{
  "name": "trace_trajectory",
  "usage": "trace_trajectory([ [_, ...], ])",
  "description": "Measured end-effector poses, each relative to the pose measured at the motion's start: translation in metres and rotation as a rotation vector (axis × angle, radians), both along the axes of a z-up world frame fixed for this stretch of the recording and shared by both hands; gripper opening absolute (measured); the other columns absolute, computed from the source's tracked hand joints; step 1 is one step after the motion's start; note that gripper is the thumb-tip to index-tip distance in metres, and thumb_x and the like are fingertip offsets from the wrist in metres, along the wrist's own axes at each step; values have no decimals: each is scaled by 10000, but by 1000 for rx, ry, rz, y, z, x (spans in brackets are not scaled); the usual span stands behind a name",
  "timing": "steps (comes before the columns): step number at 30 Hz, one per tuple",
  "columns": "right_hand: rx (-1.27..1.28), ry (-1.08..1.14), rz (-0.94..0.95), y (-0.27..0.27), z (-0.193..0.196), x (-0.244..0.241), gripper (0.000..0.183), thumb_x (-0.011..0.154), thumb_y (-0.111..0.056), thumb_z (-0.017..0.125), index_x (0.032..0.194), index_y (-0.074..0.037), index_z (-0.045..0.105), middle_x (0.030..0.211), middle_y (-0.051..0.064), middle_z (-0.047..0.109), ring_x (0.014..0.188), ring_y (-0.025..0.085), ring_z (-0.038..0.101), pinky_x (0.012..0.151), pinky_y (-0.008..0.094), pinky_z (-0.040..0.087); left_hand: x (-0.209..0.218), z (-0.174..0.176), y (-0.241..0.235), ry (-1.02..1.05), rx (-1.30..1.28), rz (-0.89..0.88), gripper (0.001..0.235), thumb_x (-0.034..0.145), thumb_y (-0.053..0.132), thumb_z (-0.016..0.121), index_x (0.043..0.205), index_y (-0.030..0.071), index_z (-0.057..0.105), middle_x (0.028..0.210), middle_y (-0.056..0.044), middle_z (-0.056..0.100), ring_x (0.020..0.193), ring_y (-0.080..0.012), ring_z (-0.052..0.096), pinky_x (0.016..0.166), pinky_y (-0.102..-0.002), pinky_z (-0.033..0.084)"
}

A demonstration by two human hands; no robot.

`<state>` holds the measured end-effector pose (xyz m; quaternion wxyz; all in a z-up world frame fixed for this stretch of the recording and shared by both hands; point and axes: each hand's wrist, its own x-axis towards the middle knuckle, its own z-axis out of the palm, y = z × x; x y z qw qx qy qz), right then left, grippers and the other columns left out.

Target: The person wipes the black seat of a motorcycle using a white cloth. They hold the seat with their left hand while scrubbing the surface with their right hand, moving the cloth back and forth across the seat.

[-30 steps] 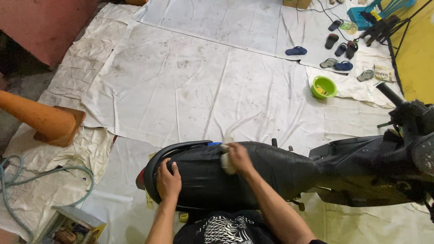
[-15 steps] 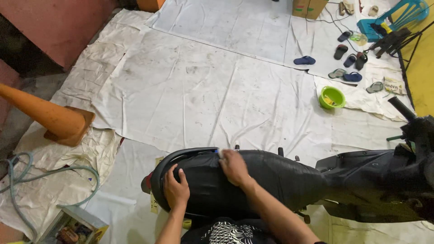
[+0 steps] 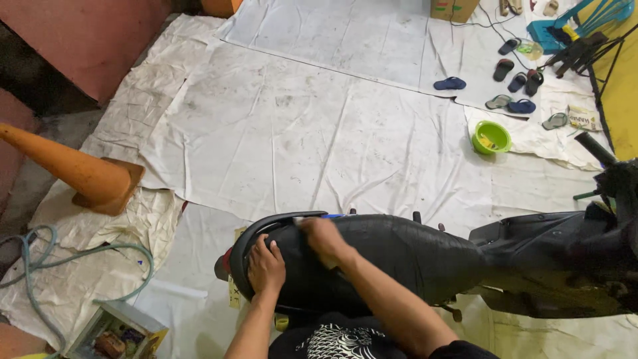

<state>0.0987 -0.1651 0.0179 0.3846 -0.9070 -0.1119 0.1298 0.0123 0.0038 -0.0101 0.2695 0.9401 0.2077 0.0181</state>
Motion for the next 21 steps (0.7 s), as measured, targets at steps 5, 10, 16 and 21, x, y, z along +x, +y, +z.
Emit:
trace_trajectory([
  [5, 379, 55, 125, 12, 54, -29, 366, 858, -47, 514, 1106, -90, 779, 1080, 189, 774, 1057, 424, 704, 973, 536, 532, 4, 29, 11, 91, -197, -79, 382, 1097, 347, 365, 1450, 223, 440, 1320, -175, 589, 1275, -418, 581, 1021, -582, 502],
  [10, 220, -289, -283, -8, 34, -42, 471, 903, -283, 742, 1334, -110, 659, 1215, 227, 699, 1132, 405, 663, 1021, 505, 484, 17, -35, 29, 91, -353, -111, 420, 1033, 270, 454, 1449, 225, 428, 1403, -215, 544, 1359, -476, 499, 1138, -607, 402],
  [16, -208, -409, -77, 0, 30, -95, 584, 797, -606, 780, 1306, -337, 690, 1536, 155, 439, 1436, 488, 346, 1170, 659, 251, 20, -27, 37, 92, -610, -132, 483, 984, 202, 534, 1457, 168, 441, 1477, -288, 479, 1437, -495, 399, 1199, -584, 305],
  [21, -339, -672, -283, -67, -30, -95, 369, 797, -161, 730, 1162, -209, 747, 1252, 62, 701, 1272, 362, 577, 1118, 583, 369, 13, -6, 40, 120, -643, -173, 542, 1029, 278, 586, 1511, 117, 396, 1540, -321, 396, 1490, -496, 320, 1241, -604, 232],
])
